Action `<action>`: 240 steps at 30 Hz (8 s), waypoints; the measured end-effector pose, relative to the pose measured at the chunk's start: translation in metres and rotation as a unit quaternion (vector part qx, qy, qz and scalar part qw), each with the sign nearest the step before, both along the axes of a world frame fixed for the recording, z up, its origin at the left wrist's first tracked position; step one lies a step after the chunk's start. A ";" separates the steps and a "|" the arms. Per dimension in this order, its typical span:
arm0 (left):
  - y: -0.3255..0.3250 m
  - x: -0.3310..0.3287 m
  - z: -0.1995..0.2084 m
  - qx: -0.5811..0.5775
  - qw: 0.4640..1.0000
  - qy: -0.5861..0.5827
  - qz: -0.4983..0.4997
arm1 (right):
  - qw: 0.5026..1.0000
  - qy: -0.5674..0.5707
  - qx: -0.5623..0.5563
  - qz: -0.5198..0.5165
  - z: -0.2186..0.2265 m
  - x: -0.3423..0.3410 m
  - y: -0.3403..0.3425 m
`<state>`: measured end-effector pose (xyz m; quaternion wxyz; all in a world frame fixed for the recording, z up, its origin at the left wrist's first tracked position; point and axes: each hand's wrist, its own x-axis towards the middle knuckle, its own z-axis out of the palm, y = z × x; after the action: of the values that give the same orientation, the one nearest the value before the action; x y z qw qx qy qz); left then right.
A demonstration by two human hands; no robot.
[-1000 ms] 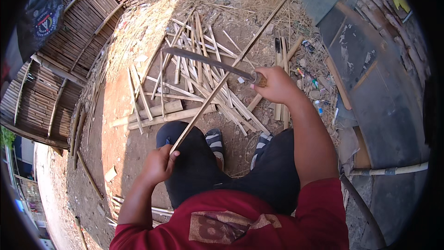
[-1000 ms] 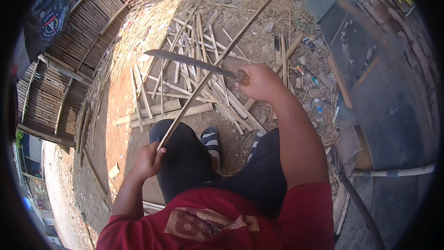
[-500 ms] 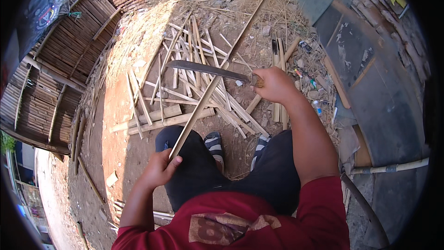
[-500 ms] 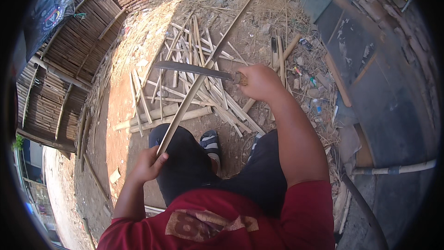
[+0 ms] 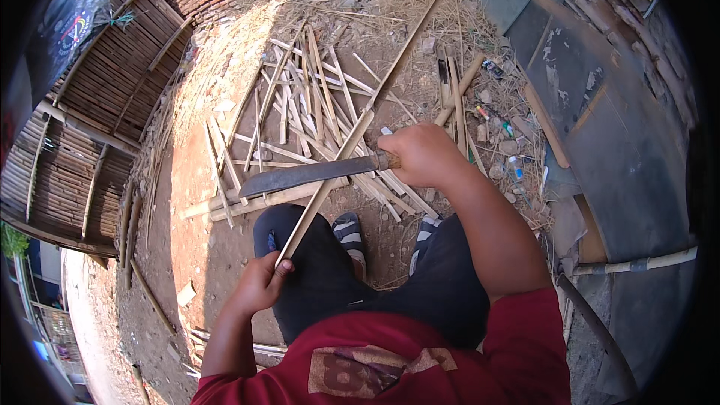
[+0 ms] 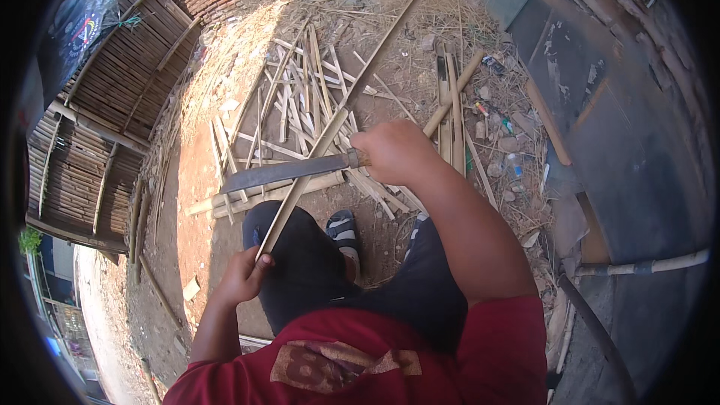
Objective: The person uses a large blade to strip outer layers and refine pieces of bamboo by hand, repeatedly drawing the blade along the lengths of the bamboo strips while holding them against their lap or the ground.
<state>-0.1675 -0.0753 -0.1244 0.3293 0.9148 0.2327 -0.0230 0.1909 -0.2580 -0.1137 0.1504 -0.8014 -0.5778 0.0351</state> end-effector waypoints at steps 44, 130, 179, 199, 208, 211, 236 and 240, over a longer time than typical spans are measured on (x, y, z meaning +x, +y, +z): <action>0.000 -0.017 0.020 -0.233 0.972 -0.007 0.020 | 0.932 0.130 0.194 -0.278 -0.015 0.069 -0.036; 0.065 0.087 -0.025 0.195 0.951 -0.154 0.182 | 0.990 -0.021 0.136 -0.030 0.001 0.029 0.017; 0.021 -0.053 -0.050 0.207 0.946 -0.092 0.231 | 0.994 0.066 0.088 0.015 0.005 0.013 0.015; 0.017 -0.093 -0.077 0.187 0.950 -0.057 0.242 | 0.987 0.149 -0.015 0.058 -0.022 -0.004 0.047; 0.017 -0.090 -0.072 0.204 0.949 -0.037 0.239 | 0.983 0.178 0.033 0.006 -0.041 0.022 0.041; 0.021 -0.097 -0.079 0.209 0.946 -0.044 0.243 | 0.985 0.171 -0.007 0.034 -0.024 0.000 0.047; 0.030 -0.089 -0.076 0.240 0.945 -0.069 0.213 | 0.946 0.237 0.149 -0.163 -0.067 0.091 0.003; 0.035 -0.100 -0.072 0.224 0.947 -0.043 0.226 | 0.974 0.184 0.099 -0.085 -0.045 0.059 0.015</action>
<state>-0.2671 -0.0406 -0.1960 0.1220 0.8885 0.4183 0.1439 0.2494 -0.2426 -0.1583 0.3349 -0.8085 -0.4708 0.1119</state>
